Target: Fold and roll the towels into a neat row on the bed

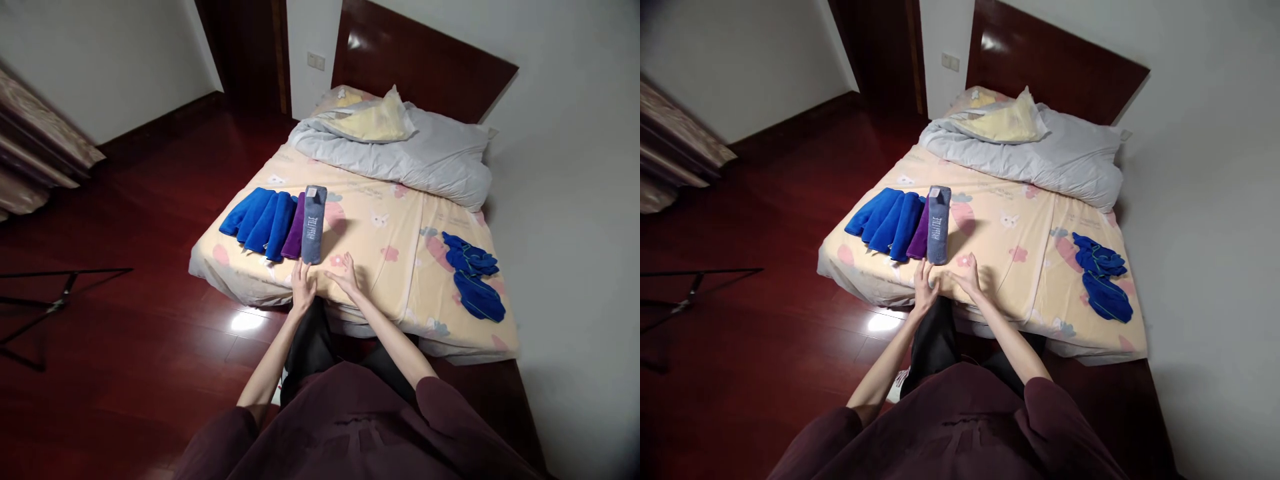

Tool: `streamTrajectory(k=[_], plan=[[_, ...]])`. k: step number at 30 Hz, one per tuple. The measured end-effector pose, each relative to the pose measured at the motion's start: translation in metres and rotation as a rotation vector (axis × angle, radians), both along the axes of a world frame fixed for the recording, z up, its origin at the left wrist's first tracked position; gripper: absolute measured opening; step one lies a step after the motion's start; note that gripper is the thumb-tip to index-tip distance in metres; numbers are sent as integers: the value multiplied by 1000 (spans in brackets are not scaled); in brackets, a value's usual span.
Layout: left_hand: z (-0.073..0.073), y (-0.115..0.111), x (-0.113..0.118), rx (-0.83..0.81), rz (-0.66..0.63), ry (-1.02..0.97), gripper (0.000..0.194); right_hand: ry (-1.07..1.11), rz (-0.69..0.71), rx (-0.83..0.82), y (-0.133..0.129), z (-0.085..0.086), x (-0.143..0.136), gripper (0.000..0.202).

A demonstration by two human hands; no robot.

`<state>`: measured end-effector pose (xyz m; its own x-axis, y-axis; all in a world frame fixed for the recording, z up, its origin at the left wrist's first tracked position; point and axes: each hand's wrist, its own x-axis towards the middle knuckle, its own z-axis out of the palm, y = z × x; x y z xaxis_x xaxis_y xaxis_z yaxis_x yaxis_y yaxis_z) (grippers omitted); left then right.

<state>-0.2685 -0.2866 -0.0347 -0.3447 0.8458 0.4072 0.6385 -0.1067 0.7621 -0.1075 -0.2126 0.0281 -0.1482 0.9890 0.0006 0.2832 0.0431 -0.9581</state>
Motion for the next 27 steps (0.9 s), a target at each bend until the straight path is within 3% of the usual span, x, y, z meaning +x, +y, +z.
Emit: streamTrajectory(k=[2,7,10,14,20,24,27], plan=[[4,16,4,-50,-134,111,52,48,-4,-115,-27,-16,15,113],[21,92,10,-194,-401,318,40,100,-39,-300,-110,-42,68,77],[28,120,8,-284,-454,454,33,113,-101,-312,-159,-52,116,61],[28,126,-14,-462,-420,703,39,140,-285,-357,-204,-54,182,47],[33,128,-53,-557,-301,989,55,118,-604,-284,-223,-39,276,27],[46,125,-34,-646,-292,1095,45,129,-714,-233,-216,-39,322,23],[50,123,-9,-638,-297,1182,45,88,-758,-235,-195,-40,354,22]])
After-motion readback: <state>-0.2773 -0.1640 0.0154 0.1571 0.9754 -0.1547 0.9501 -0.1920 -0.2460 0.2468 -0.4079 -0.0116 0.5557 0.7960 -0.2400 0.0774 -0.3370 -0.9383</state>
